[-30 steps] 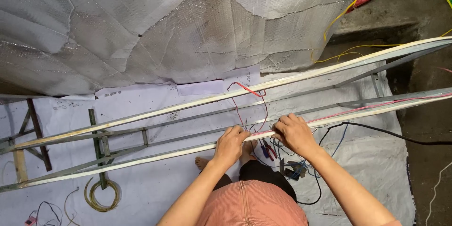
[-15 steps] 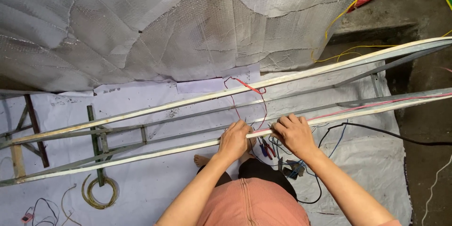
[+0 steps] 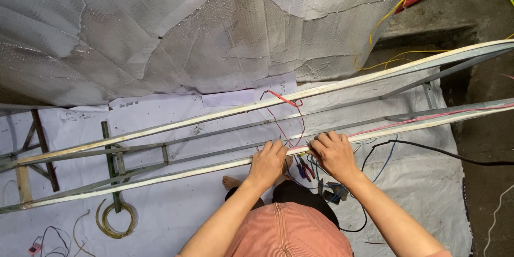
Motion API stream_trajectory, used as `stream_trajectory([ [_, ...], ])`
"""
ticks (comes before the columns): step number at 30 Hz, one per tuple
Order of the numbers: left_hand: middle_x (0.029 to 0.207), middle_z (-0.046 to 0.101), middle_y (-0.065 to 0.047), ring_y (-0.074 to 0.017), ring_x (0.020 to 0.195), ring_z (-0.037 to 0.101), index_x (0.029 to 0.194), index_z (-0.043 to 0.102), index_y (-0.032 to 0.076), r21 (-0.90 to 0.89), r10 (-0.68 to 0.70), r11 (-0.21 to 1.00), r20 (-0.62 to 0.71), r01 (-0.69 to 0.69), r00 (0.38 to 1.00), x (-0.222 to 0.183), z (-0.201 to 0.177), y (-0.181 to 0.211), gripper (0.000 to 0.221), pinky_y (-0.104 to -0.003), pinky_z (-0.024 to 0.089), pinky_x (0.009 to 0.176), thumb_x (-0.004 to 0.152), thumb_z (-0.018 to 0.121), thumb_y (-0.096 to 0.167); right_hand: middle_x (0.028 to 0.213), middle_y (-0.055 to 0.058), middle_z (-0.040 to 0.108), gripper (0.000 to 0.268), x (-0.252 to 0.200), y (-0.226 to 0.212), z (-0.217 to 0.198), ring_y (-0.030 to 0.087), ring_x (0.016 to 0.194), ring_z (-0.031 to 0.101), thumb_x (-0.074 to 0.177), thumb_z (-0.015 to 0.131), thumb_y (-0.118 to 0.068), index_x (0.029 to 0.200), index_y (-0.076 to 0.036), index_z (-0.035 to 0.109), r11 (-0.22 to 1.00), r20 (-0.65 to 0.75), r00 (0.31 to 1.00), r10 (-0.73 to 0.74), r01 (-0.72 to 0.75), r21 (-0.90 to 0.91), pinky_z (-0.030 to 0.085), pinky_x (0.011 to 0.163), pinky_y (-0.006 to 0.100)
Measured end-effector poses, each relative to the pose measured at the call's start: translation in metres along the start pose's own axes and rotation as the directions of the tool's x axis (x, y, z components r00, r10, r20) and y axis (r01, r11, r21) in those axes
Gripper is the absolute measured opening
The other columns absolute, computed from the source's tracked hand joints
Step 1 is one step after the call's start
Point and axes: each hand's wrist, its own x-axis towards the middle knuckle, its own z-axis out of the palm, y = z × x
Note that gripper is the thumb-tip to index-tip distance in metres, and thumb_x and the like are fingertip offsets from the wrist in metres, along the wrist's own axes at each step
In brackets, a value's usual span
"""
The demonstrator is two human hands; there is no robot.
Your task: Threading and securing electrical wires along a metal frame structure
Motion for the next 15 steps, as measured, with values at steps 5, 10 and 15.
stream_trajectory([
  [5, 0.094, 0.054, -0.002, -0.0238, 0.094, 0.062, 0.099, 0.065, 0.013, -0.02, -0.014, 1.0, 0.024, 0.015, 1.0, 0.009, -0.004, -0.001, 0.012, -0.035, 0.06, 0.059, 0.097, 0.055, 0.021, 0.088, -0.004, 0.059, 0.018, 0.005, -0.011, -0.005, 0.021, 0.09, 0.058, 0.084, 0.075, -0.038, 0.094, -0.025, 0.067, 1.0, 0.009, 1.0, 0.006, -0.006, 0.007, 0.044, 0.079, 0.037],
  [10, 0.096, 0.055, -0.002, -0.0257, 0.096, 0.062, 0.101, 0.065, 0.013, -0.074, -0.016, 0.997, 0.097, 0.023, 0.995, 0.011, -0.013, -0.002, 0.014, -0.039, 0.062, 0.064, 0.089, 0.066, 0.021, 0.092, -0.005, 0.062, 0.02, 0.018, -0.037, 0.005, 0.021, 0.09, 0.058, 0.082, 0.077, -0.037, 0.096, -0.026, 0.068, 0.992, 0.015, 0.998, -0.067, 0.065, 0.104, 0.044, 0.078, 0.037],
  [15, 0.103, 0.047, -0.004, -0.029, 0.095, 0.056, 0.111, 0.058, 0.012, -0.121, -0.09, 0.99, -0.149, 0.073, 0.985, -0.024, -0.006, -0.003, 0.022, -0.04, 0.056, 0.077, 0.09, 0.06, 0.005, 0.087, -0.005, 0.061, 0.015, 0.014, -0.041, 0.021, 0.02, 0.087, 0.058, 0.091, 0.07, -0.038, 0.09, -0.024, 0.066, 0.986, -0.016, 0.999, -0.034, 0.037, 0.163, 0.043, 0.076, 0.034],
])
